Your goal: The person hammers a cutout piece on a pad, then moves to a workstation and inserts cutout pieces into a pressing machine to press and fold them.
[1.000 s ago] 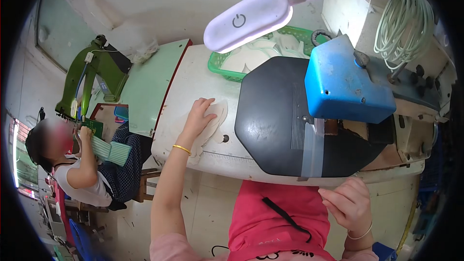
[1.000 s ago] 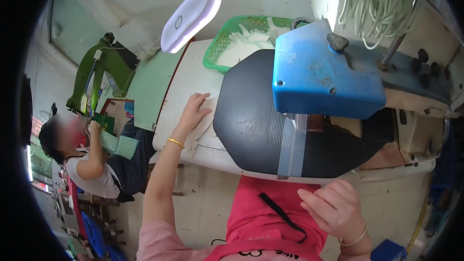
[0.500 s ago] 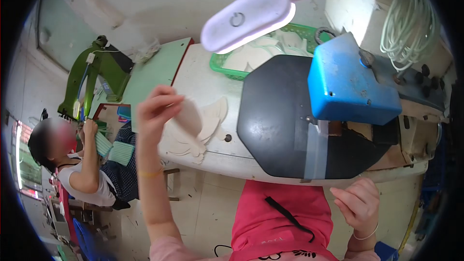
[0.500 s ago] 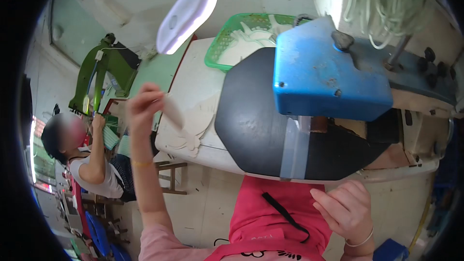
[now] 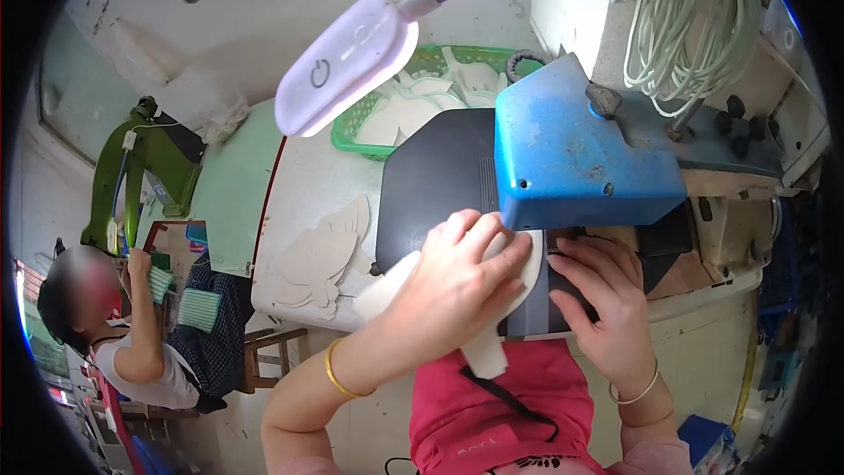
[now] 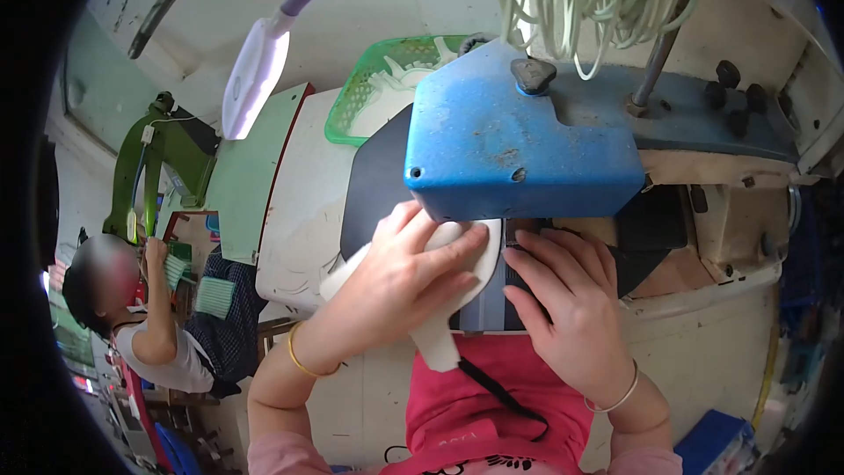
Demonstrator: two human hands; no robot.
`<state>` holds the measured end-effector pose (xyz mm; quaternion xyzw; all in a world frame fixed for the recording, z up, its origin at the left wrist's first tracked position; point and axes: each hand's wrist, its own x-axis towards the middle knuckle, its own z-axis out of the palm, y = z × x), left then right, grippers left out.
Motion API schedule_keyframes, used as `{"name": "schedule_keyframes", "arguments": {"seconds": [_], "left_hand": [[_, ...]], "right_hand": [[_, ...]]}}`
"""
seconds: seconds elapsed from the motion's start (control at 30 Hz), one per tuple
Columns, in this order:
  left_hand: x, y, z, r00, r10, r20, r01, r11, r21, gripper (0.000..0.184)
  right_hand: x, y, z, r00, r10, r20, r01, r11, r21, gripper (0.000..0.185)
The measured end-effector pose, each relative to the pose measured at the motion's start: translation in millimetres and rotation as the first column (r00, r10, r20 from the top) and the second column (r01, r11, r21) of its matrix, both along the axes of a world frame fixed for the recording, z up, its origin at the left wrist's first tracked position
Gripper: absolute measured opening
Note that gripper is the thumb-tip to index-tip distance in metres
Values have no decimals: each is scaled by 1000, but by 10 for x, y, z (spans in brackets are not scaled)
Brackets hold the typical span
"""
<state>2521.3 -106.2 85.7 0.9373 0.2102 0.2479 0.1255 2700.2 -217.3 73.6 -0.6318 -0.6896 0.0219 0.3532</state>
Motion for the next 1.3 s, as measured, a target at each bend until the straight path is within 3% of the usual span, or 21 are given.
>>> {"name": "schedule_keyframes", "arguments": {"seconds": [0.17, 0.37, 0.57, 0.87, 1.3], "left_hand": [[156, -129, -80, 996, 89, 20, -89, 996, -3, 42], [178, -135, -97, 995, 86, 47, -87, 996, 18, 40], [203, -128, -124, 995, 69, 69, -68, 998, -7, 35], [158, -152, -72, 998, 51, 31, -49, 998, -41, 43], [156, -160, -49, 999, 47, 1, -47, 999, 3, 47]], "right_hand": [[-13, 100, 3, 997, 4, 79, -5, 1000, 14, 29], [-49, 131, 29, 1000, 14, 6, -14, 999, -42, 25], [3, 155, 57, 937, 61, -344, -94, 992, -80, 20], [63, 78, 66, 998, 36, -43, -37, 999, -29, 17], [96, 19, 29, 994, 49, -96, -51, 999, -15, 19]]}}
